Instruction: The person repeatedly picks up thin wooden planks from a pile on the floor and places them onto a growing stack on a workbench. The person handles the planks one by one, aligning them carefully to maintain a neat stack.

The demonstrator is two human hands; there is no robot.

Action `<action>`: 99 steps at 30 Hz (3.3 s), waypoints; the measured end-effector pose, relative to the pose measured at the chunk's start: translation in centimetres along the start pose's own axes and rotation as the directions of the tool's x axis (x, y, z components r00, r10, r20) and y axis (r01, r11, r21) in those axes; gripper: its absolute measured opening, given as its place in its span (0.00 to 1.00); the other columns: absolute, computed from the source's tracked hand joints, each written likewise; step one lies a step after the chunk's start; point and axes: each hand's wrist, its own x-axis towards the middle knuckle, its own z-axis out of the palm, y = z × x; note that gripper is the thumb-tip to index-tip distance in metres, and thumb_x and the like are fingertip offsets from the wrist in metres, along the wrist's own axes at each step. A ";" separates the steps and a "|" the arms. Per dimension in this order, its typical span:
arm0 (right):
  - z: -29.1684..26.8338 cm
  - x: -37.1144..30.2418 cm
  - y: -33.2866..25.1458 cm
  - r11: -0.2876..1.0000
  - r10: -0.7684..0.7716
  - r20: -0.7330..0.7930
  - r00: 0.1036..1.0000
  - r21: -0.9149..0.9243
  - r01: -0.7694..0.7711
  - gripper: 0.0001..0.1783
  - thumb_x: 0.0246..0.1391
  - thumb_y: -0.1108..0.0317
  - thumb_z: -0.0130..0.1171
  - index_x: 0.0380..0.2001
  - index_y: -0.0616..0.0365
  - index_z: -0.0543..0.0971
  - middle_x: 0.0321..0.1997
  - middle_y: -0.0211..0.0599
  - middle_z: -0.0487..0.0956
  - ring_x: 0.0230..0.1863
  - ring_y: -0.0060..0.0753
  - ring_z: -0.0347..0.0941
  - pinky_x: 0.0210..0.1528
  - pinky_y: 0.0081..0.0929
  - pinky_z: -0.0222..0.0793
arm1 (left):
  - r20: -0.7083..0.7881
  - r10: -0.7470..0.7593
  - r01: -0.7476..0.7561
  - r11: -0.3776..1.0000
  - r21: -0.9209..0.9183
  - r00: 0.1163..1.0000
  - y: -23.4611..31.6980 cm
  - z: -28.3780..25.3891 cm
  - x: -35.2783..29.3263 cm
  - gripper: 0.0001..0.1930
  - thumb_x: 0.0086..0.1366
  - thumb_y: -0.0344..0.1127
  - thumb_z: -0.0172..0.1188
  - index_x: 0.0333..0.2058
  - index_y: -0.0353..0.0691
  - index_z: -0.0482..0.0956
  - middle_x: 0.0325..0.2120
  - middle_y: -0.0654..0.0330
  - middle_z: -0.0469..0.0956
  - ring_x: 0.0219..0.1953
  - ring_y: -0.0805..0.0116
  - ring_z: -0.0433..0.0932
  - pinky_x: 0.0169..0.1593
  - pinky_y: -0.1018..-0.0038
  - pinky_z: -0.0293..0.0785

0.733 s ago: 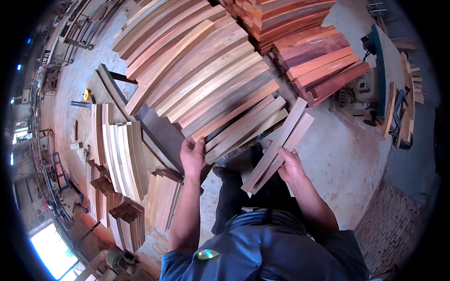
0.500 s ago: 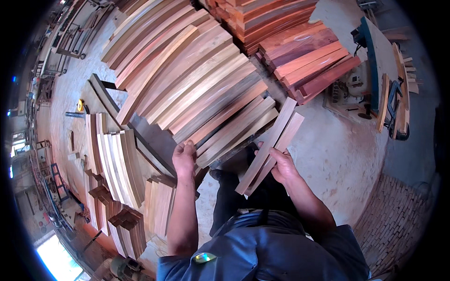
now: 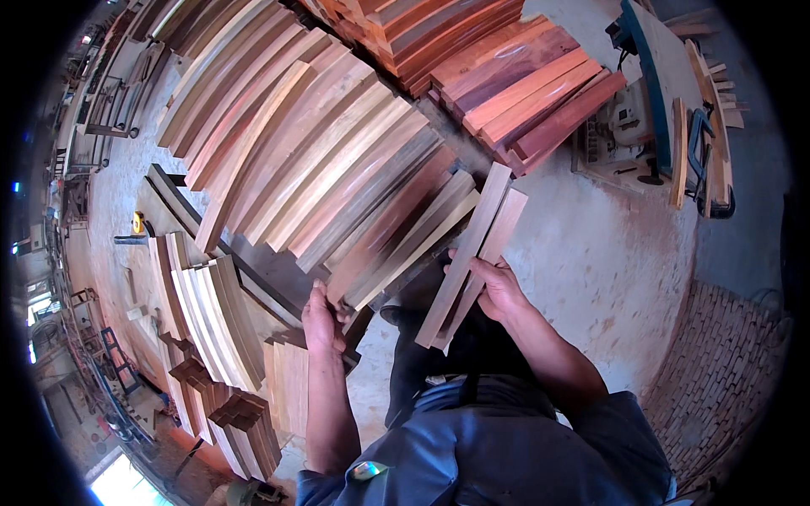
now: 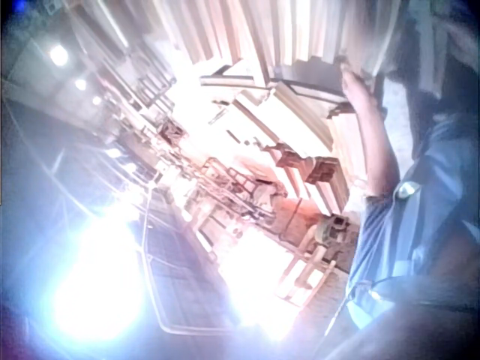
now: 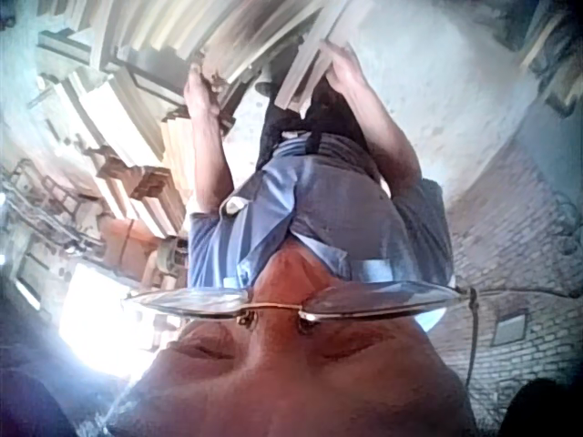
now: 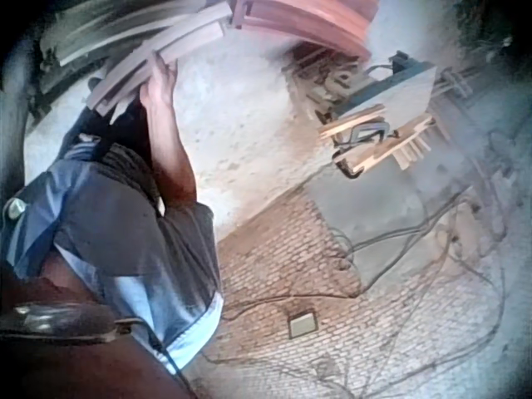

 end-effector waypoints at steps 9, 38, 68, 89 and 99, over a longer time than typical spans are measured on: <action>0.9 1.0 0.8 0.998 -0.032 -0.032 0.999 0.049 0.033 0.20 0.58 0.67 0.62 0.53 0.55 0.74 0.50 0.40 0.81 0.50 0.44 0.78 0.56 0.44 0.73 | 0.198 -0.256 0.255 0.966 0.034 0.946 -1.3 -1.7 -0.2 0.28 0.67 0.63 0.53 0.41 0.38 0.75 0.19 0.60 0.74 0.15 0.72 0.70 0.21 0.74 0.72; 1.7 1.1 1.6 0.997 0.016 -0.107 0.994 0.074 -0.008 0.20 0.59 0.64 0.61 0.52 0.59 0.75 0.47 0.40 0.81 0.49 0.41 0.77 0.56 0.43 0.72 | 0.521 -0.222 0.027 0.934 0.356 0.824 -2.8 0.7 -3.3 0.21 0.66 0.43 0.63 0.49 0.33 0.77 0.33 0.64 0.77 0.30 0.77 0.74 0.33 0.80 0.72; 4.2 2.0 1.6 0.999 -0.043 -0.092 0.995 0.013 0.044 0.21 0.59 0.68 0.61 0.55 0.54 0.72 0.52 0.37 0.80 0.55 0.33 0.74 0.62 0.38 0.68 | 0.569 0.344 -0.647 0.575 0.501 0.747 0.8 -2.5 -4.2 0.20 0.58 0.27 0.65 0.51 0.37 0.76 0.35 0.58 0.79 0.39 0.71 0.77 0.45 0.73 0.73; 1.4 1.0 3.2 0.990 0.004 -0.176 0.984 0.138 0.021 0.20 0.59 0.66 0.62 0.54 0.48 0.72 0.52 0.31 0.78 0.55 0.33 0.73 0.59 0.44 0.69 | 0.663 0.488 -0.802 0.144 0.580 0.568 1.1 -2.5 -0.3 0.22 0.53 0.30 0.67 0.49 0.35 0.76 0.39 0.46 0.78 0.43 0.48 0.78 0.48 0.63 0.73; -1.0 1.8 6.8 0.977 0.070 -0.166 0.984 0.210 -0.034 0.23 0.56 0.63 0.65 0.54 0.50 0.74 0.53 0.34 0.78 0.56 0.37 0.73 0.62 0.43 0.66 | 0.678 0.416 -0.784 0.171 0.597 0.606 -1.1 -1.4 -0.2 0.23 0.51 0.31 0.68 0.47 0.35 0.77 0.39 0.47 0.78 0.44 0.46 0.77 0.48 0.59 0.74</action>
